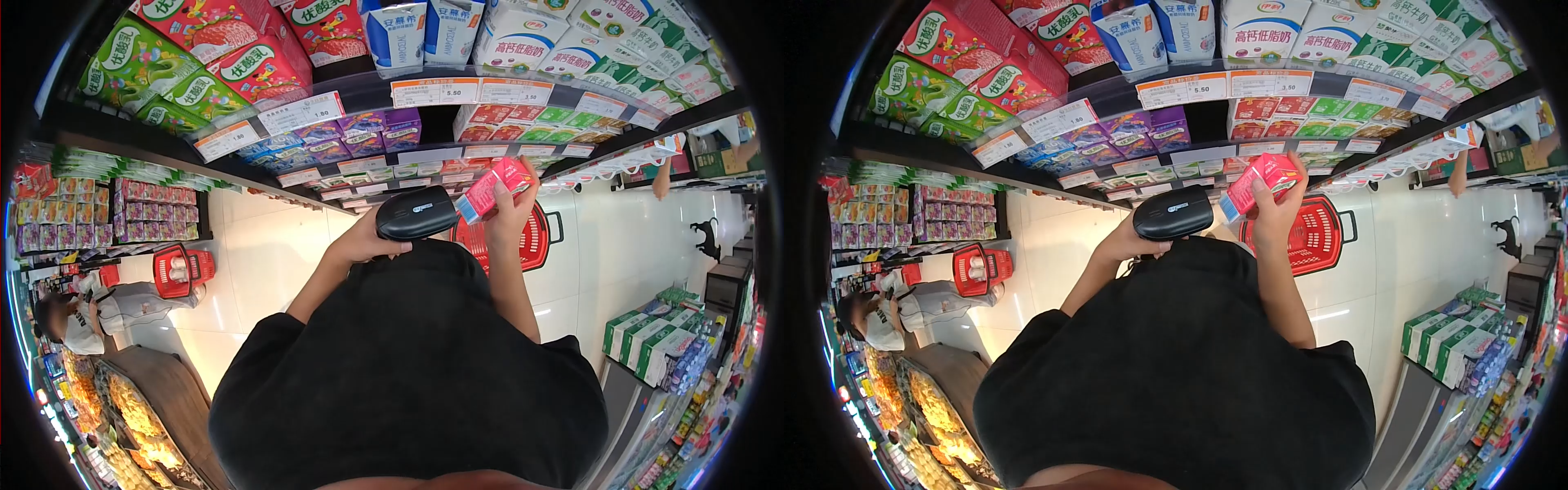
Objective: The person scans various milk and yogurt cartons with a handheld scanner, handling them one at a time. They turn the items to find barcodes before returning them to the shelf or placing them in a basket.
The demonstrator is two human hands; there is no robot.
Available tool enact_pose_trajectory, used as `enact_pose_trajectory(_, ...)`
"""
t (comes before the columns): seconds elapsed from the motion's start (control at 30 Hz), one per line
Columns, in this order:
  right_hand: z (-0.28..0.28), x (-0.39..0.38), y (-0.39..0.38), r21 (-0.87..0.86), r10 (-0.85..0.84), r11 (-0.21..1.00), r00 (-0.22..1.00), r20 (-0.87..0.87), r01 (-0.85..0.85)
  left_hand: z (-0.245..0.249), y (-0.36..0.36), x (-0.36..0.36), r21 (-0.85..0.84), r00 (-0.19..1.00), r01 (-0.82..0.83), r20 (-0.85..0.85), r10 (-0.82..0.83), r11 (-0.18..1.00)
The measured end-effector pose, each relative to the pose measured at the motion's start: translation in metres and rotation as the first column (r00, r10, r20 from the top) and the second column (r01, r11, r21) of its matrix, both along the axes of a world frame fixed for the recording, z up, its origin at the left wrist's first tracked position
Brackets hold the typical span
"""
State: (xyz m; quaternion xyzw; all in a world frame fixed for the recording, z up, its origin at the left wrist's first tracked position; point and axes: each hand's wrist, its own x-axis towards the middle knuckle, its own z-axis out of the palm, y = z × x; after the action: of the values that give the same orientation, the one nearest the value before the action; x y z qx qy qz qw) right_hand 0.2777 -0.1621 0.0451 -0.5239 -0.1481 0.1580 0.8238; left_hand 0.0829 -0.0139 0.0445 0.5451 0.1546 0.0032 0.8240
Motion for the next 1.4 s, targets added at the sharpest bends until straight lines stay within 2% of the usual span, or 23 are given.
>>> enact_pose_trajectory(0.13,0.003,-0.001,-0.002,0.199,0.125,0.976,0.979,-0.161,-0.092,-0.01,0.002,-0.008,0.001,0.999,-0.044,0.011,0.044,0.999)
enact_pose_trajectory(0.2,0.007,0.004,-0.002,0.628,0.535,0.746,0.761,-0.367,-0.222,-0.021,0.001,-0.012,0.052,0.997,-0.064,0.042,0.062,0.997)
enact_pose_trajectory(0.27,0.016,0.007,0.003,0.68,0.606,0.688,0.715,-0.349,-0.251,-0.023,0.001,-0.015,-0.022,0.996,-0.045,0.077,0.046,0.999)
enact_pose_trajectory(0.33,0.024,0.009,0.007,0.807,0.798,0.444,0.582,-0.158,-0.389,-0.017,-0.004,-0.019,-0.065,0.993,-0.087,0.071,0.091,0.994)
enact_pose_trajectory(0.4,0.032,0.009,0.014,0.785,0.824,0.416,0.556,-0.111,-0.459,-0.016,-0.005,-0.022,-0.057,0.992,-0.103,0.071,0.107,0.993)
enact_pose_trajectory(0.47,0.05,0.003,0.015,0.748,0.768,0.585,0.509,-0.387,-0.314,-0.013,-0.004,-0.024,-0.063,0.991,-0.11,0.064,0.114,0.992)
enact_pose_trajectory(0.53,0.055,0.007,0.028,0.616,0.698,0.651,0.669,-0.256,-0.444,-0.011,0.0,-0.025,-0.082,0.996,-0.077,0.042,0.08,0.994)
enact_pose_trajectory(0.57,0.059,0.008,0.039,0.588,0.69,0.602,0.723,-0.043,-0.54,-0.008,0.001,-0.025,-0.083,0.995,-0.093,0.04,0.096,0.992)
enact_pose_trajectory(0.6,0.065,0.008,0.048,0.507,0.543,0.673,0.826,0.155,-0.538,-0.01,0.004,-0.025,-0.059,0.996,-0.071,0.046,0.074,0.996)
enact_pose_trajectory(0.67,0.081,-0.003,0.06,0.343,0.275,0.841,0.877,0.394,-0.418,-0.006,0.012,-0.024,-0.041,0.999,-0.02,0.046,0.022,0.999)
enact_pose_trajectory(0.7,0.081,-0.006,0.062,0.2,0.2,0.939,0.918,0.343,-0.279,-0.002,0.011,-0.024,-0.037,0.997,-0.053,0.06,0.055,0.998)
enact_pose_trajectory(0.73,0.087,-0.009,0.066,0.203,0.2,0.937,0.914,0.353,-0.283,-0.002,0.013,-0.024,-0.036,0.995,-0.063,0.073,0.066,0.997)
enact_pose_trajectory(0.8,0.102,-0.016,0.076,0.07,0.121,0.972,0.737,0.665,-0.223,-0.005,0.018,-0.028,-0.066,0.994,-0.07,0.083,0.075,0.995)
enact_pose_trajectory(0.83,0.105,-0.013,0.082,0.104,0.129,0.947,0.656,0.743,-0.305,-0.005,0.021,-0.031,-0.066,0.993,-0.087,0.073,0.091,0.994)
enact_pose_trajectory(0.87,0.117,-0.015,0.09,0.102,0.129,0.947,0.651,0.748,-0.305,-0.002,0.024,-0.033,-0.066,0.993,-0.086,0.081,0.092,0.994)
enact_pose_trajectory(1.0,0.181,-0.025,0.118,0.167,-0.02,0.924,0.392,0.92,-0.343,0.005,0.041,-0.048,-0.072,0.993,-0.099,0.06,0.103,0.993)
enact_pose_trajectory(1.07,0.205,-0.016,0.121,0.065,-0.045,0.984,0.121,0.992,-0.166,0.002,0.048,-0.057,-0.068,0.981,-0.171,0.082,0.177,0.983)
enact_pose_trajectory(1.1,0.212,-0.016,0.123,0.053,-0.042,0.99,0.085,0.995,-0.13,0.001,0.05,-0.06,-0.082,0.972,-0.21,0.094,0.217,0.974)
enact_pose_trajectory(1.13,0.214,-0.018,0.126,0.054,-0.045,0.991,0.072,0.996,-0.125,-0.001,0.052,-0.063,-0.082,0.972,-0.203,0.107,0.211,0.976)
enact_pose_trajectory(1.2,0.213,-0.022,0.13,-0.035,0.077,0.99,0.314,0.946,-0.138,-0.005,0.053,-0.068,-0.14,0.96,-0.213,0.153,0.233,0.967)
enact_pose_trajectory(1.23,0.211,-0.026,0.134,-0.045,0.079,0.993,0.343,0.936,-0.105,-0.007,0.052,-0.07,-0.174,0.957,-0.214,0.162,0.242,0.961)
enact_pose_trajectory(1.33,0.205,-0.032,0.148,-0.101,0.088,0.993,0.197,0.976,0.059,-0.021,0.045,-0.078,-0.237,0.951,-0.211,0.175,0.256,0.948)
enact_pose_trajectory(1.4,0.205,-0.044,0.15,-0.118,0.088,0.988,0.262,0.961,0.101,-0.018,0.042,-0.084,-0.244,0.954,-0.21,0.161,0.253,0.947)
